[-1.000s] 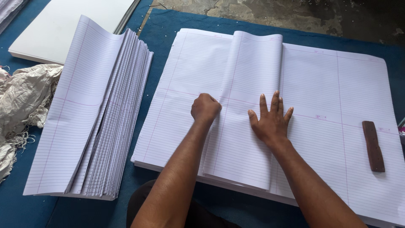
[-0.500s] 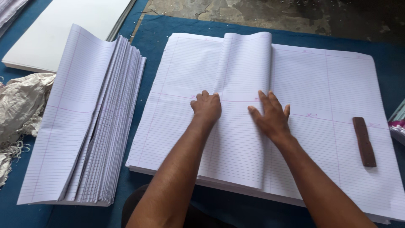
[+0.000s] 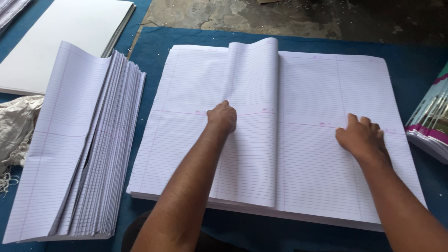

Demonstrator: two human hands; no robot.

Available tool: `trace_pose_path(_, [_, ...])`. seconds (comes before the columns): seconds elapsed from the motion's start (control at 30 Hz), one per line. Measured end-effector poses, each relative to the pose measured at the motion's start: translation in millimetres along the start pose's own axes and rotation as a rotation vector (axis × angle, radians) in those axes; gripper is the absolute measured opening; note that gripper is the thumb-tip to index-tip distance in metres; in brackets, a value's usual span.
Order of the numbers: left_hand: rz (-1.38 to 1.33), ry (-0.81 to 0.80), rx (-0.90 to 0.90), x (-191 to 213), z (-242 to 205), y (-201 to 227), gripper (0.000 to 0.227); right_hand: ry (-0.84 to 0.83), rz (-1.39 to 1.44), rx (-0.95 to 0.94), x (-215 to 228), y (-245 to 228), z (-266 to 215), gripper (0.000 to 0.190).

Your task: The person folds large lined paper sheets in half and presses the crease with a small wooden block. They repeat this process for multiple sheets, stacking the folded sheets to the left.

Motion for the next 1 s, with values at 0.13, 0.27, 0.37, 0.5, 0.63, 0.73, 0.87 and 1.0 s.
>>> trace_pose_path(0.13, [0.034,-0.089,0.026,13.8,-8.5,6.8,0.049,-0.026,-0.035,-0.125,10.6,26.8,-3.7,0.067])
trace_pose_path(0.27, [0.029,-0.072,0.015,16.2,-11.3,13.5,0.073,-0.020,0.029,-0.234,9.9,50.8,-4.0,0.074])
trace_pose_path(0.37, [0.046,-0.076,0.001,11.0,-8.3,16.8,0.079,-0.083,0.047,-0.325,2.7,65.4,-3.4,0.065])
trace_pose_path(0.5, [0.060,-0.084,0.009,7.9,-4.8,17.4,0.080,-0.092,0.089,-0.352,-4.9,78.1,0.2,0.045])
trace_pose_path(0.63, [0.113,-0.153,0.022,13.1,-3.7,22.7,0.086,-0.103,0.088,-0.223,-4.0,81.2,4.2,0.051])
trace_pose_path(0.73, [0.158,-0.217,0.021,19.1,-7.9,26.1,0.102,-0.086,0.131,-0.120,-0.7,67.8,-1.9,0.049])
trace_pose_path(0.87, [0.168,-0.283,0.002,23.0,-12.9,29.7,0.131,-0.080,0.201,-0.075,6.9,32.9,-20.4,0.041])
trace_pose_path(1.0, [0.160,-0.256,-0.015,21.2,-13.6,29.1,0.137,-0.126,0.207,0.013,17.0,-13.6,-39.7,0.031])
Point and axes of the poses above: each hand's wrist, its own z-axis towards the middle knuckle, its own x-axis out of the back of the hand, y = z × x, the point moved 2 cm from there along z, towards the middle knuckle, and after that the axes turned 3 degrees about -x, right-handed, at the moved point
